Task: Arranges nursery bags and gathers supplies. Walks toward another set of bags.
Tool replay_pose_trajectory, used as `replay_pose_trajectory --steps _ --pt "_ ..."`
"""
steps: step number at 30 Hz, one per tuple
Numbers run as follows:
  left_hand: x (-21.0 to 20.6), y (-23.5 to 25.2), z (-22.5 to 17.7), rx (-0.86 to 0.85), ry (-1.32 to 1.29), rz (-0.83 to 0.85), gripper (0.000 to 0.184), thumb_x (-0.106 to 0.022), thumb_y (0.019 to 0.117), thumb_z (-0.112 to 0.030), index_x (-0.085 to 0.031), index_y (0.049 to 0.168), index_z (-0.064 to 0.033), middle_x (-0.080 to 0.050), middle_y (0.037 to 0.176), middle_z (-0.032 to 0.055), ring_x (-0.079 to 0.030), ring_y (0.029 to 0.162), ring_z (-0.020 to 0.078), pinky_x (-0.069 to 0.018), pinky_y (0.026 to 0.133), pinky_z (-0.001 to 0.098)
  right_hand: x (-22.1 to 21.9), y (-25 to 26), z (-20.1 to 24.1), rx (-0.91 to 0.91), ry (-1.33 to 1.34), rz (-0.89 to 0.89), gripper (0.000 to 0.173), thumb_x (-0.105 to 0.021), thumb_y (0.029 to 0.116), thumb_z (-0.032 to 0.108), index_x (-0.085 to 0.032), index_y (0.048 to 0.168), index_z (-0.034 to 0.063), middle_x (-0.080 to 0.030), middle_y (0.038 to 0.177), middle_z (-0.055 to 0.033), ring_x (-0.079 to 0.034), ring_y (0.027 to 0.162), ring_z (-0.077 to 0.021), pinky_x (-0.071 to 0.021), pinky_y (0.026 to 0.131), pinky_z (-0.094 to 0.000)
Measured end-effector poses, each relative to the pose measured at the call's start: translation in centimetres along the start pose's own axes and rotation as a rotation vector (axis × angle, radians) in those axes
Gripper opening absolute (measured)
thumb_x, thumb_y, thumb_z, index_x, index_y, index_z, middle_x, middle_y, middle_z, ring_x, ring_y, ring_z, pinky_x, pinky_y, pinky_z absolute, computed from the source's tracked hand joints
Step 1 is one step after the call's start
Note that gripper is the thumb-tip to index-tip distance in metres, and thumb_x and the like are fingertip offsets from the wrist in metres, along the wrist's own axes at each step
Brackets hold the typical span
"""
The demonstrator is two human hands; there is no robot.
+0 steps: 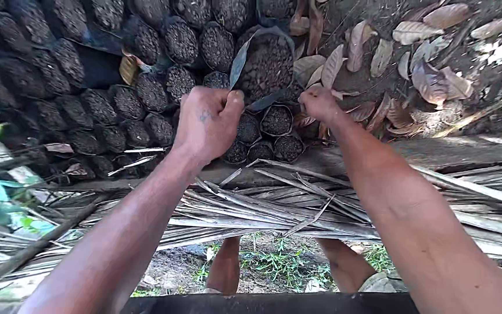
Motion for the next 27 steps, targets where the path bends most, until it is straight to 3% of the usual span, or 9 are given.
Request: replay_pose_trajectory --steps 4,7,11,13,15,19,22,24,27 --pt "-3.8 7.4 -2.3 -0.054 -0.092 0.049 0.040 -0.045 0.1045 -0.035 -0.065 0.077 -0.0137 -0.069 0.077 -0.0001 -0.071 0.079 0.0133 -0.0573 0.073 0.0444 0.0 -0.1 0.1 -0.017 0.004 0.024 0.037 -0.049 0.1020 0.035 -0.075 0.104 0.0083 -0.072 0.097 -0.0099 -0.067 0.095 -0.0251 -0.0527 0.089 -0.0546" --pt "-6.9 13.1 -3.0 -0.107 -0.116 0.142 0.040 -0.043 0.1074 -0.034 -0.071 0.092 -0.0093 -0.077 0.098 0.0038 -0.075 0.095 0.0135 -0.0612 0.089 0.0423 -0.2 -0.3 -0.1 -0.053 0.090 0.016 0.036 -0.050 0.1038 0.036 -0.075 0.102 0.0094 -0.072 0.094 -0.0066 -0.067 0.090 -0.0206 -0.0529 0.085 -0.0510" --pt "-10.3 18.8 -1.5 -0.049 -0.077 0.240 0.041 -0.043 0.1084 -0.036 -0.072 0.104 -0.0070 -0.076 0.096 0.0066 -0.074 0.085 0.0156 -0.0610 0.082 0.0417 -0.2 -0.2 -0.5 -0.088 0.155 0.020 0.034 -0.053 0.1023 0.038 -0.075 0.100 0.0131 -0.073 0.096 -0.0022 -0.068 0.092 -0.0168 -0.0540 0.086 -0.0490" --pt "-11.6 20.2 0.1 -0.037 0.043 0.253 0.042 -0.043 0.1073 -0.036 -0.070 0.101 -0.0045 -0.071 0.094 0.0112 -0.070 0.085 0.0221 -0.0564 0.082 0.0482 -0.2 -0.2 -0.6 -0.090 0.155 0.050 0.032 -0.055 0.1016 0.039 -0.076 0.100 0.0143 -0.073 0.097 -0.0027 -0.068 0.094 -0.0174 -0.0539 0.087 -0.0498" --pt "-12.6 20.8 1.5 -0.047 0.163 0.213 0.043 -0.043 0.1058 -0.035 -0.067 0.090 -0.0031 -0.067 0.091 0.0145 -0.067 0.089 0.0280 -0.0517 0.084 0.0545 0.1 -0.2 -0.4 -0.088 0.154 0.093 0.031 -0.057 0.1015 0.039 -0.076 0.102 0.0141 -0.073 0.099 -0.0029 -0.067 0.095 -0.0178 -0.0534 0.087 -0.0500" --pt "-13.5 19.7 2.3 0.132 0.316 0.139 0.043 -0.041 0.1033 -0.036 -0.069 0.096 -0.0047 -0.070 0.113 0.0172 -0.068 0.111 0.0336 -0.0538 0.089 0.0629 3.0 -0.6 0.2 -0.203 0.367 0.188 0.043 -0.065 0.0974 0.040 -0.066 0.128 0.0102 -0.070 0.123 -0.0064 -0.069 0.113 -0.0220 -0.0576 0.098 -0.0469" --pt "-13.4 19.4 2.4 0.190 0.328 0.106 0.041 -0.040 0.1034 -0.037 -0.069 0.097 -0.0075 -0.070 0.116 0.0143 -0.069 0.112 0.0309 -0.0545 0.088 0.0610 5.3 2.1 0.2 -0.238 0.580 -0.071 0.042 -0.047 0.1056 0.038 -0.058 0.138 0.0143 -0.065 0.130 -0.0072 -0.066 0.117 -0.0250 -0.0580 0.093 -0.0496" --pt "-13.2 19.6 1.9 0.207 0.363 0.106 0.042 -0.040 0.1042 -0.038 -0.070 0.108 -0.0082 -0.070 0.122 0.0157 -0.068 0.117 0.0331 -0.0535 0.091 0.0631 5.7 4.5 1.6 -0.206 0.603 -0.242 0.043 -0.041 0.1076 0.040 -0.058 0.141 0.0186 -0.062 0.137 -0.0074 -0.060 0.127 -0.0251 -0.0552 0.097 -0.0548" --pt "-13.2 20.3 1.2 0.202 0.445 0.117 0.040 -0.044 0.1026 -0.034 -0.068 0.122 -0.0080 -0.069 0.128 0.0181 -0.065 0.123 0.0383 -0.0503 0.096 0.0670 4.2 7.5 3.7 -0.174 0.620 -0.251 0.051 -0.039 0.1095 0.042 -0.049 0.146 0.0086 -0.056 0.141 -0.0157 -0.058 0.128 -0.0283 -0.0553 0.098 -0.0562"
Point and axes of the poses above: each hand's wrist, its own y-axis towards the middle knuckle, its own x-axis out of the back of the hand, z = x × y, the point moved 3 cm from there along y, towards the middle knuckle
